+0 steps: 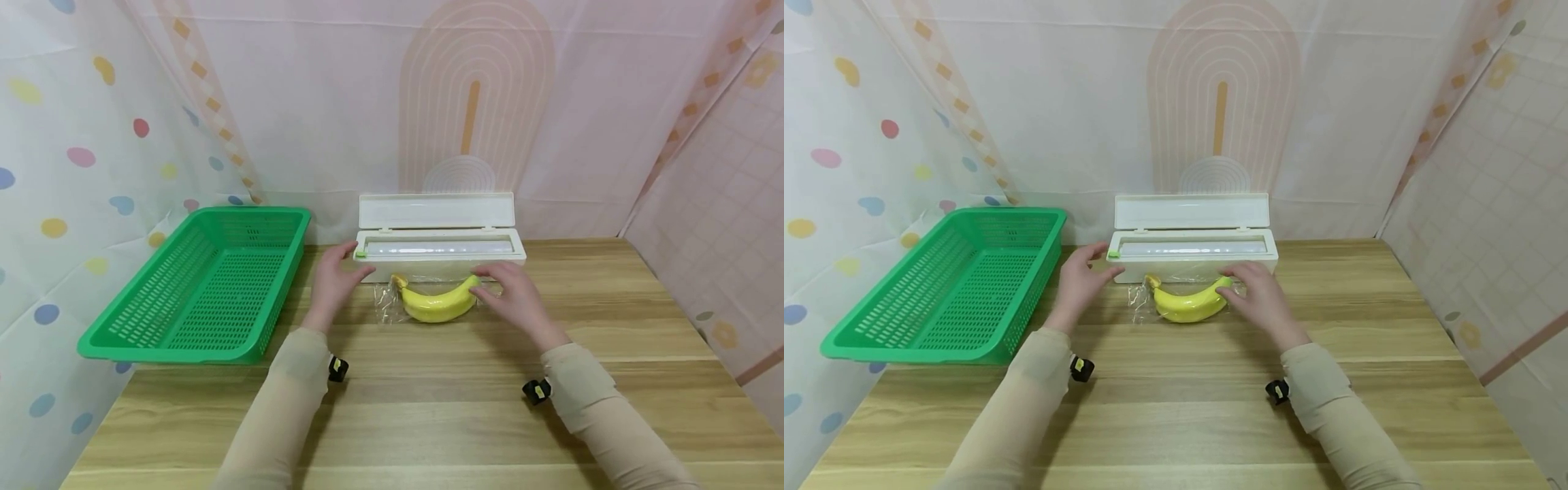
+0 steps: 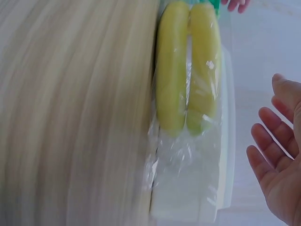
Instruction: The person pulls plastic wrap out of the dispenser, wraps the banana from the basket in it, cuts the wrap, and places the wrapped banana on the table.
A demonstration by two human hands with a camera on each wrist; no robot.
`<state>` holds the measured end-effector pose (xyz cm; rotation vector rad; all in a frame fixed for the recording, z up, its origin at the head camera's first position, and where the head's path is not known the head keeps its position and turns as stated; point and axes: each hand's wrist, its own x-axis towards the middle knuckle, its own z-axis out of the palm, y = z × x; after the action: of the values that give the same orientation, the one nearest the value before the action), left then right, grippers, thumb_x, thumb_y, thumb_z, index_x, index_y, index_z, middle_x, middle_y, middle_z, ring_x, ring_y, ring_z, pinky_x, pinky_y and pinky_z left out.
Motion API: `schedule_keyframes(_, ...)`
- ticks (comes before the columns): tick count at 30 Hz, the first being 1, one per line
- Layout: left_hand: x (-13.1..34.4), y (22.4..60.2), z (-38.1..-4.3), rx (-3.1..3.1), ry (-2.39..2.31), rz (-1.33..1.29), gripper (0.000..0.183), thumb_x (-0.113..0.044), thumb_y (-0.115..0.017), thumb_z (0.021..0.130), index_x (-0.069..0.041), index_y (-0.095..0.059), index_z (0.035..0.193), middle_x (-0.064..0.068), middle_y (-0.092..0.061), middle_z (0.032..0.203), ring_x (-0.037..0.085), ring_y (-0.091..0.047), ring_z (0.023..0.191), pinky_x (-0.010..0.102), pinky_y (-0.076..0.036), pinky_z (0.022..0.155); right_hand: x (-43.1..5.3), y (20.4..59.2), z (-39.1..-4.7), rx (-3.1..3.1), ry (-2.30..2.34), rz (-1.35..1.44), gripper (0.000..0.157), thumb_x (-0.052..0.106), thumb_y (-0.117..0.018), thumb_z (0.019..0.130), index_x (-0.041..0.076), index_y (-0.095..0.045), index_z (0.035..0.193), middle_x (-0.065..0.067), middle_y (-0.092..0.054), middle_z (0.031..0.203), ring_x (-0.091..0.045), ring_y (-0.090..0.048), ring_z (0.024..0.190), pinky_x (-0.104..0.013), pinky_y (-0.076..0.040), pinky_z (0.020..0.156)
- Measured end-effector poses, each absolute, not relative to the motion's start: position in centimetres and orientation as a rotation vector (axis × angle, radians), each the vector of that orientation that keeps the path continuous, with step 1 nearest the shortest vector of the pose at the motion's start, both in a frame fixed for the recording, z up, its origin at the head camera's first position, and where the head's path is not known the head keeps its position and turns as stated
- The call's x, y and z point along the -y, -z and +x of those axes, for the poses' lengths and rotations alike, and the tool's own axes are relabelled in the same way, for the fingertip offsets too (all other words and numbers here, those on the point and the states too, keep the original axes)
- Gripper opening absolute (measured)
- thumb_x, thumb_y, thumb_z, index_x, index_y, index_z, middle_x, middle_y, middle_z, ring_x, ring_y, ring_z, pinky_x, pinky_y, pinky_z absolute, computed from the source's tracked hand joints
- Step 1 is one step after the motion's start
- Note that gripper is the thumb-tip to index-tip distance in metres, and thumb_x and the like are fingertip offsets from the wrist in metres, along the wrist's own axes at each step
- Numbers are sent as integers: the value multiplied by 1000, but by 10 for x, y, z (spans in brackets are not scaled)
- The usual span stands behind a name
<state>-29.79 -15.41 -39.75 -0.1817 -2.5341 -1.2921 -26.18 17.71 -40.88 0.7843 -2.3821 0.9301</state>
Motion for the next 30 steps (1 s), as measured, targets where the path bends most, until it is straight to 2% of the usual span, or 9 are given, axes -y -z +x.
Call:
schedule_keyframes(7,154,403,-307,2442,1565,-75,71,-23,-82,83,-2,-49,142,15,-51,143,32,-45,132,46,-36,111,-160,404,-259,2336,-1010,819,35,5,-82,79,-1,-69,111,-15,-69,111,-35,-59,108,-49,-42,100)
schedule_keyframes(18,153,412,-320,2351,1772,17,85,-20,-82,83,-5,-35,152,17,-42,151,33,-42,134,43,-40,109,-136,408,-256,2330,-1052,874,37,7,-80,82,0,-68,116,-14,-68,115,-32,-59,111,-47,-43,102)
schedule_keyframes(23,154,419,-324,2320,1868,25,82,-15,-81,84,-5,-36,152,18,-40,152,35,-42,134,41,-41,108,-124,409,-257,2335,-1083,883,37,9,-80,83,1,-68,116,-13,-69,116,-30,-59,112,-45,-43,102)
schedule_keyframes(30,154,429,-330,2272,1932,-17,71,-9,-79,84,-3,-46,146,15,-47,148,33,-49,128,39,-43,106,-112,411,-255,2339,-1110,891,37,11,-80,83,3,-68,117,-10,-68,116,-28,-59,113,-45,-44,103)
